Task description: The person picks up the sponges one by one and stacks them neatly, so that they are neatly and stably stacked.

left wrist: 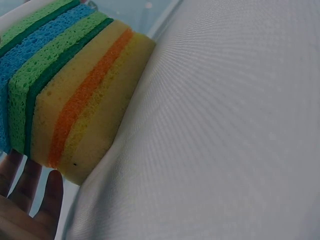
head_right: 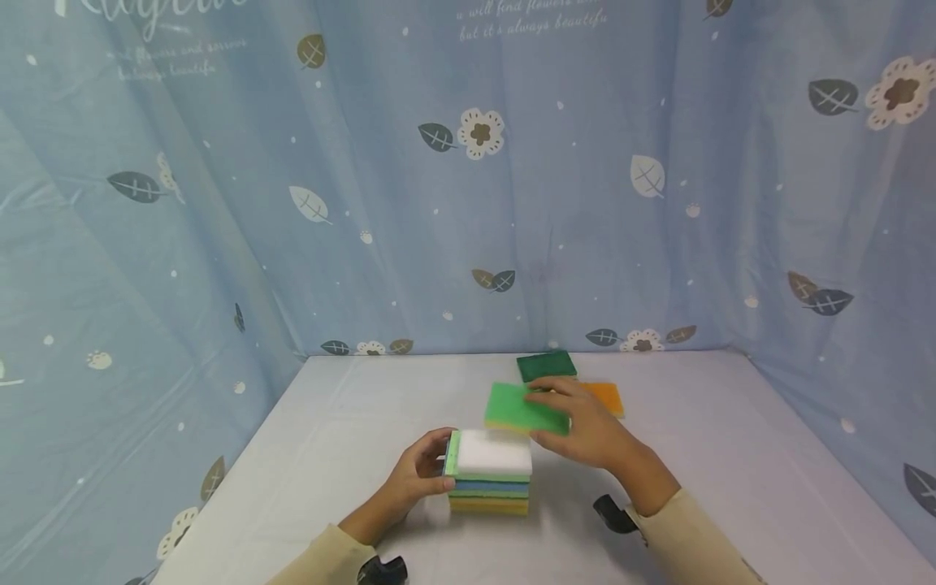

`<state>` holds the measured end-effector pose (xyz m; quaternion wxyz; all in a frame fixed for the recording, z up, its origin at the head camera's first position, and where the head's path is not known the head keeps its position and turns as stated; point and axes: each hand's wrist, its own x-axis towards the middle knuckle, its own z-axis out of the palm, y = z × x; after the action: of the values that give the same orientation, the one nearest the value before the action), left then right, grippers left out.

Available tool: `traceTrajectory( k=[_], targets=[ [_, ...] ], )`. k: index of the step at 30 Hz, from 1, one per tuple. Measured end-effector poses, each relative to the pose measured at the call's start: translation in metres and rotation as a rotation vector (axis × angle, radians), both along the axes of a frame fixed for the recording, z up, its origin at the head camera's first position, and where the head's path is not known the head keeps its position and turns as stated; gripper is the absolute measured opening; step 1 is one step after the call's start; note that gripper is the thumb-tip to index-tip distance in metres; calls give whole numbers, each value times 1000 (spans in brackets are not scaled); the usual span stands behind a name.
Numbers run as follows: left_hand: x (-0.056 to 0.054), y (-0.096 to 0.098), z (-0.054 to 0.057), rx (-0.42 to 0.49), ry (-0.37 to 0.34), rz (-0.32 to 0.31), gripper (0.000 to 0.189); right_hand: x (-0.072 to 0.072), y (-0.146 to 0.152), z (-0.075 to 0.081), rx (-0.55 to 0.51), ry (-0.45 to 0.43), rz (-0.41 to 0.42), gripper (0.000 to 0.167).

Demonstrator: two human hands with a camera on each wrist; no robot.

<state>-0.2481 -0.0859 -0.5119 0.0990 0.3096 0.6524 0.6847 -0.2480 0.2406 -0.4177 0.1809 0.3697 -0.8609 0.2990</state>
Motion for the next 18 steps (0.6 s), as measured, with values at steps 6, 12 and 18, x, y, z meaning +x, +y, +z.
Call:
traceTrajectory(
  k=[6,12,18],
  targets=[
    [-1,0,0,-1,5,-12,67,3,-5,1,21,39,32,51],
    [-1,0,1,-12,12,-4,68,8,-13,2,19,61,39,51],
    [0,0,1,3,-5,-2,67,11,-18,1,20,55,48,50]
  ],
)
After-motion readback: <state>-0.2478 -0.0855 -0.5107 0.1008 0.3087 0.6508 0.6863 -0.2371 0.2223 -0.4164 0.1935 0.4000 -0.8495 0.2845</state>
